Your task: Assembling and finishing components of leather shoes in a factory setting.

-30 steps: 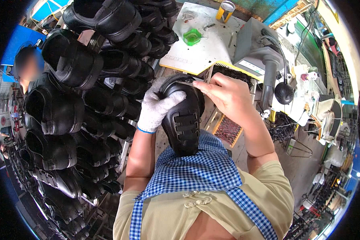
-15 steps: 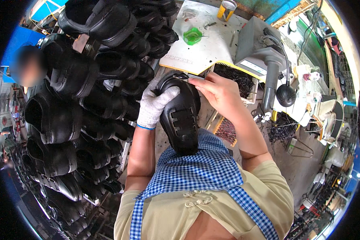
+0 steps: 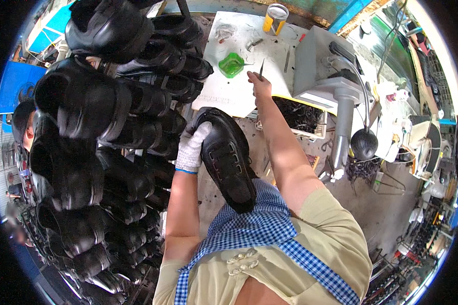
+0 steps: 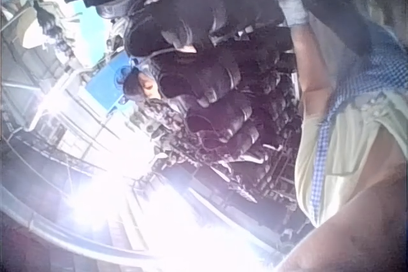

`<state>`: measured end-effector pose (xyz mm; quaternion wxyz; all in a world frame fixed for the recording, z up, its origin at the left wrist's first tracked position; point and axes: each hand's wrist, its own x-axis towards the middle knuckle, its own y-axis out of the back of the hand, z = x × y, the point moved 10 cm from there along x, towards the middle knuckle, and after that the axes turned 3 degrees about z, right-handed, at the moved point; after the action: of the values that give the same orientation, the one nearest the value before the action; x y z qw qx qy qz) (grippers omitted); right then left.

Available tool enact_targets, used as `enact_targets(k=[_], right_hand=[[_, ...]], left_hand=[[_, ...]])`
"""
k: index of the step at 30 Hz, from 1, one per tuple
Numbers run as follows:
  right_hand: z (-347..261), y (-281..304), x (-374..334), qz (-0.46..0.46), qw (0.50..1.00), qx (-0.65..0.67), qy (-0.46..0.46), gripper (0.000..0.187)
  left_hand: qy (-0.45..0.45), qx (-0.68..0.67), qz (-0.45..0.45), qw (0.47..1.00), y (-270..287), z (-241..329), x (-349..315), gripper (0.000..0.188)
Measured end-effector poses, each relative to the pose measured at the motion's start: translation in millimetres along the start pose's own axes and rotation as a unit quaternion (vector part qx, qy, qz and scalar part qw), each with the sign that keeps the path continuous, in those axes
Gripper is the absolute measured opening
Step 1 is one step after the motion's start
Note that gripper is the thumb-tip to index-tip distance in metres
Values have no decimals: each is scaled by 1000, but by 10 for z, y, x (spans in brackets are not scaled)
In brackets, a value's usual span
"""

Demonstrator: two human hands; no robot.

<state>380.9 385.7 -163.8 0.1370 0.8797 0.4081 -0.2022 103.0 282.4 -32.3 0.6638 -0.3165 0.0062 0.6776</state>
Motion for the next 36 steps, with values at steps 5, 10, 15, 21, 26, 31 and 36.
enact_targets(k=[5, 10, 15, 21, 26, 31, 36], right_hand=[[8, -296, 448, 7, 998, -1, 58, 33], [-57, -276, 599, 34, 992, 22, 117, 20], [-13, -105, 355, -10, 977, 189, -101, 14], [-331, -115, -411, -150, 938, 273, -153, 11], [-685, -42, -880, -202, 955, 210, -55, 10], [-927, 61, -1103, -178, 965, 190, 27, 6], [-1302, 239, -1417, -158, 953, 79, 246, 4]], left_hand=[[23, -3, 22, 999, 12, -137, 286, 44], [27, 1, 25, 999, 5, -198, 553, 54], [19, -19, 58, 998, 145, -229, 760, 50], [-12, -9, 49, 999, 83, -115, 879, 49], [4, -40, 38, 998, -25, -45, 842, 51], [-2, -29, 1, 1000, -109, 61, 693, 49], [15, -8, 11, 1000, -135, 58, 517, 50]])
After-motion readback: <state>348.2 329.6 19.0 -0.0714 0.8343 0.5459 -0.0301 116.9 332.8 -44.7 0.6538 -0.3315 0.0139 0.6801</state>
